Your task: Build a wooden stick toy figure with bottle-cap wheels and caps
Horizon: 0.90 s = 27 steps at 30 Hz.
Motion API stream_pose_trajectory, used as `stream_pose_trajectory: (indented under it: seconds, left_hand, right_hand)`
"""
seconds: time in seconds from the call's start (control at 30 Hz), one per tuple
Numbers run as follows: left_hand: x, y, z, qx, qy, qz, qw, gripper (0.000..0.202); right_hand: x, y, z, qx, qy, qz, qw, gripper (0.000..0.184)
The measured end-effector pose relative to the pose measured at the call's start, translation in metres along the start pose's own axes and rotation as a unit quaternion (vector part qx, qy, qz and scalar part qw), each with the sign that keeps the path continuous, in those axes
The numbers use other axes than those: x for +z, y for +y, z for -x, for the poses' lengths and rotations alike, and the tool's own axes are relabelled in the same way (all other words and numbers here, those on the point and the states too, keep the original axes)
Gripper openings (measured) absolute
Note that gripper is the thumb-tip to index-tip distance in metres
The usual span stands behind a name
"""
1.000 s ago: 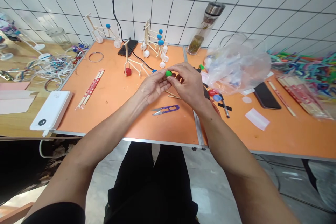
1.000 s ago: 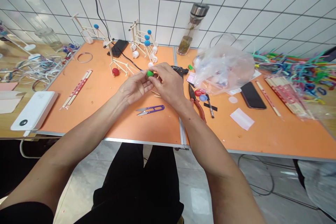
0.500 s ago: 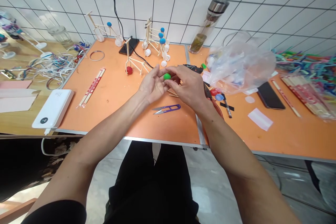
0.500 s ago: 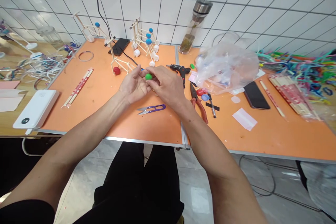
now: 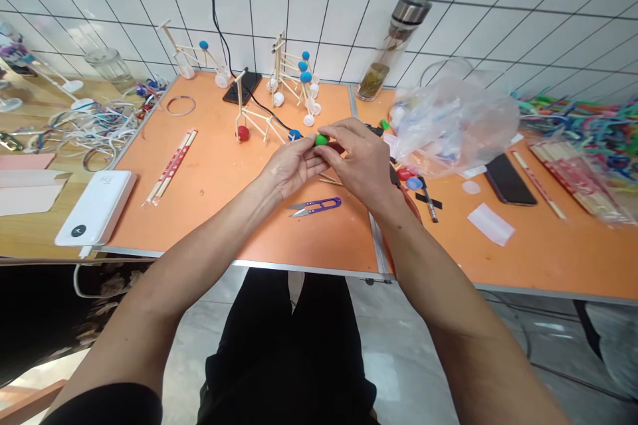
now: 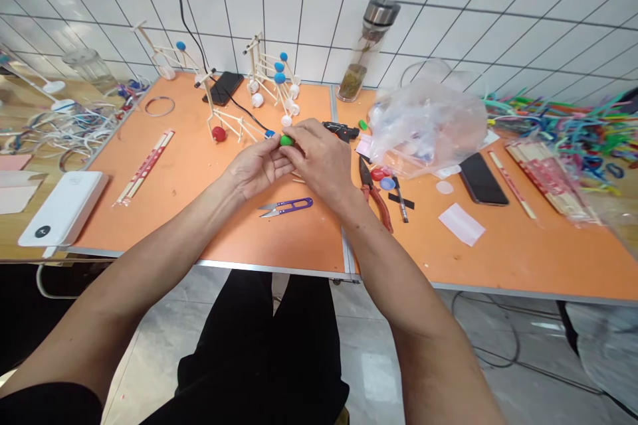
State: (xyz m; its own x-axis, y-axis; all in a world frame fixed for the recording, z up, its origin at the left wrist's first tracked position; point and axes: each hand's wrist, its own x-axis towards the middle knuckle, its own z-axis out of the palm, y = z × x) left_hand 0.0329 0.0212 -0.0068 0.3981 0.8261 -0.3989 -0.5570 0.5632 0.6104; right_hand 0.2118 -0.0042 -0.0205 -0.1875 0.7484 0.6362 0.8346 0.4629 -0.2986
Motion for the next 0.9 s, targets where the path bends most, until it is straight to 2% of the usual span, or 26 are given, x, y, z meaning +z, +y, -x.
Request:
stream_pose_trajectory:
  seconds: [0.17,0.37,0.57,0.73,0.9]
  left_hand:
    - [0.0010,0.0001,0.0025,0.008,-0.004,-0.022,1.000,0.025]
    - [0.0001,-0.0014,0.0016,0.013,-0.001,-0.026,1.000,0.017]
    - [-0.0002,0.0001,0.0025,0.023,-0.002,-0.049,0.999,0.018]
    - [-0.0024,0.0000,0.0020,0.019,-0.006,-0.059,0.998,0.030]
    - [-0.0071,0.0004,-0.0019,0.030,-0.014,-0.069,0.997,0.018]
  right_hand:
    - [-0.0007,0.0039,0.0001,-0.008,0.003,0.001,1.000,0.030]
    - [-0.0010,0.0027,0.0002,-0.005,-0.007,0.011,1.000,0.025]
    - [0.0010,0.0059,-0.0003,0.002,0.006,-0.003,1.000,0.029]
    - [0.0024,0.0069,0.0003,0.008,0.006,-0.003,1.000,0.020]
    - [0.0037,0.0079,0.0003,0.008,0.005,-0.004,1.000,0.026]
